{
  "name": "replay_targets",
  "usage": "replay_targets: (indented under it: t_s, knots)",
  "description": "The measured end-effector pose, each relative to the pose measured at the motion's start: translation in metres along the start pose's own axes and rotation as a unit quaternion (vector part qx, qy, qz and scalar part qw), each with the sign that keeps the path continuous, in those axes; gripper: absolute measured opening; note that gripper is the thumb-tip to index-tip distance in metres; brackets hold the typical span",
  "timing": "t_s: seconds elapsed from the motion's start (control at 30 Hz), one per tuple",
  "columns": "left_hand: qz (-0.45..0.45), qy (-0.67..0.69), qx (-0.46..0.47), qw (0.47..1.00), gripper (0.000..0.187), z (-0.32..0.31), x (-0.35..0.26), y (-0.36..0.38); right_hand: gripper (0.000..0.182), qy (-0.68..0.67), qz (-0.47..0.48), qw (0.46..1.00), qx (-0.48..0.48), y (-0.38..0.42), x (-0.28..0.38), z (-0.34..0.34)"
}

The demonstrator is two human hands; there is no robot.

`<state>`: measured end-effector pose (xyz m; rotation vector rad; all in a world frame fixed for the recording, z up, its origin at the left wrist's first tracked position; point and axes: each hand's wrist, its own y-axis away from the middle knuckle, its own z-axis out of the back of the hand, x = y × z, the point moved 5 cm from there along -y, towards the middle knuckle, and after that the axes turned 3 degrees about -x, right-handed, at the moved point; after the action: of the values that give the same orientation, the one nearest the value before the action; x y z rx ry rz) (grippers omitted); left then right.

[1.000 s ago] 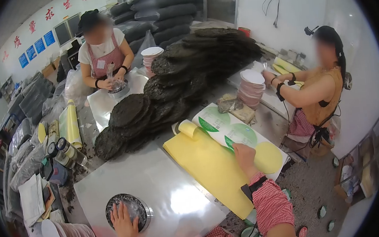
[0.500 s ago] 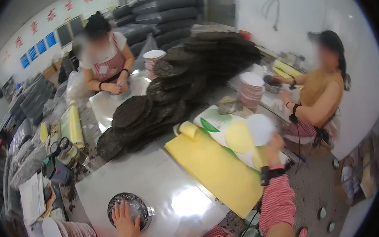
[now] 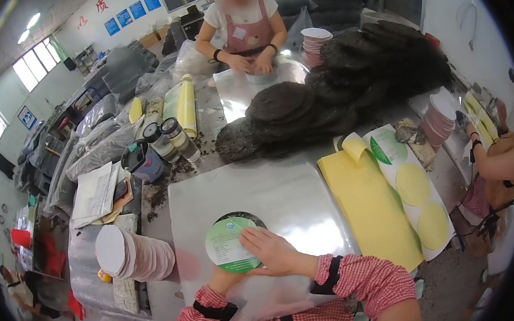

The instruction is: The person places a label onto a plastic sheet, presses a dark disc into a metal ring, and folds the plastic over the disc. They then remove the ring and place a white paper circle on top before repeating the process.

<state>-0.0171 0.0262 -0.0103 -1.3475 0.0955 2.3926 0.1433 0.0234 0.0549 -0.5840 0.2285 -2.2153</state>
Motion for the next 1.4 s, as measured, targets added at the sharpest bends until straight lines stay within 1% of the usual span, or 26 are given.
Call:
replay_targets:
  t_s: [0.07,0.13,0.17,0.23,0.3,0.37,0.4,0.47,0.5,0.57,0.6,0.67,0.8,0.87,0.9,0.93,1.0,1.03,1.07,1.1,1.17,1.23,1.27,1.3,1.33,1.4]
  knots:
    - [-0.037,-0.047,-0.017,0.998,0.073,0.008,-0.017,-0.002,0.087,0.02,-0.031,0.999,0.018,0.003,0.01,0.007]
    - [-0.109,-0.236,-0.024,0.965,0.073,0.006,-0.025,-0.008,0.087,0.052,-0.05,0.996,0.047,-0.005,0.003,0.012]
    - [-0.016,0.028,-0.026,0.999,0.072,0.004,-0.013,-0.008,0.086,-0.093,-0.106,0.99,0.031,-0.015,0.001,0.008]
    - [-0.035,-0.03,-0.044,0.998,0.069,0.006,-0.017,-0.006,0.082,-0.322,-0.198,0.926,0.003,-0.042,0.0,-0.002]
    - [-0.05,-0.09,-0.069,0.992,0.066,0.018,-0.021,-0.001,0.08,-0.27,-0.17,0.947,-0.026,-0.048,-0.012,-0.033]
    - [0.091,0.119,-0.049,0.988,0.054,0.05,0.005,0.004,0.074,-0.208,-0.124,0.969,-0.052,-0.052,-0.009,-0.041]
    - [0.091,0.119,-0.053,0.987,0.054,0.061,0.013,0.01,0.074,-0.208,-0.121,0.969,-0.049,-0.055,-0.009,-0.04]
    - [0.159,0.011,-0.213,0.964,0.051,0.086,0.035,0.037,0.071,0.013,-0.048,0.998,0.042,-0.055,0.012,-0.045]
    - [0.163,0.013,-0.21,0.964,0.051,0.079,0.042,0.038,0.068,-0.009,-0.057,0.998,0.025,-0.055,0.011,-0.054]
    - [0.176,-0.109,-0.142,0.968,0.05,0.062,0.035,0.029,0.07,0.0,-0.064,0.997,0.038,-0.054,0.013,-0.053]
    - [0.17,-0.111,-0.14,0.969,0.05,0.06,0.027,0.028,0.072,0.012,-0.072,0.996,0.044,-0.057,0.012,-0.052]
    - [0.047,-0.219,-0.172,0.959,0.051,0.064,-0.055,0.016,0.07,0.011,-0.087,0.995,0.044,-0.052,0.008,-0.055]
    - [-0.026,-0.261,-0.147,0.954,0.051,0.03,-0.112,0.017,0.066,0.01,-0.03,0.999,0.024,-0.042,-0.003,-0.034]
    - [-0.007,-0.216,-0.17,0.962,0.053,0.027,-0.109,0.027,0.063,-0.08,-0.236,0.965,-0.077,-0.028,-0.038,-0.021]
    - [-0.002,-0.215,-0.167,0.962,0.053,0.023,-0.109,0.034,0.051,-0.133,-0.287,0.928,-0.196,-0.014,-0.041,-0.017]
    - [0.023,-0.212,-0.173,0.962,0.051,0.021,-0.109,0.042,0.051,-0.136,-0.291,0.927,-0.192,-0.01,-0.028,-0.011]
    - [0.04,-0.211,-0.185,0.959,0.049,0.02,-0.108,0.044,0.034,-0.384,-0.27,0.879,0.077,-0.023,0.005,-0.015]
    - [0.089,-0.19,-0.194,0.958,0.046,0.02,-0.097,0.052,0.031,-0.332,-0.231,0.915,0.02,-0.021,0.012,-0.017]
    - [0.139,-0.17,-0.202,0.954,0.043,0.021,-0.084,0.064,0.031,-0.334,-0.229,0.914,0.019,-0.016,0.014,-0.021]
    - [0.22,-0.088,-0.188,0.953,0.037,0.019,-0.061,0.076,0.031,-0.25,-0.221,0.943,0.005,-0.011,0.01,-0.02]
    - [0.239,0.044,-0.149,0.959,0.032,0.024,0.013,0.119,0.035,-0.139,-0.152,0.977,-0.051,0.009,0.007,-0.013]
    - [0.158,0.017,-0.172,0.972,0.022,0.079,0.004,0.143,0.041,-0.058,-0.096,0.99,-0.083,0.038,0.003,0.008]
    - [0.112,-0.048,-0.104,0.987,0.02,0.106,0.005,0.154,0.047,0.025,-0.044,0.992,-0.111,0.051,0.008,0.02]
    - [0.065,-0.113,-0.033,0.991,0.019,0.125,0.005,0.162,0.047,0.027,-0.047,0.992,-0.114,0.063,0.01,0.024]
    - [0.064,-0.113,-0.031,0.991,0.019,0.133,0.004,0.163,0.048,0.004,-0.105,0.989,-0.1,0.076,0.008,0.025]
    - [-0.036,-0.214,0.153,0.964,0.023,0.123,-0.004,0.167,0.049,-0.019,-0.168,0.982,-0.083,0.093,0.011,0.012]
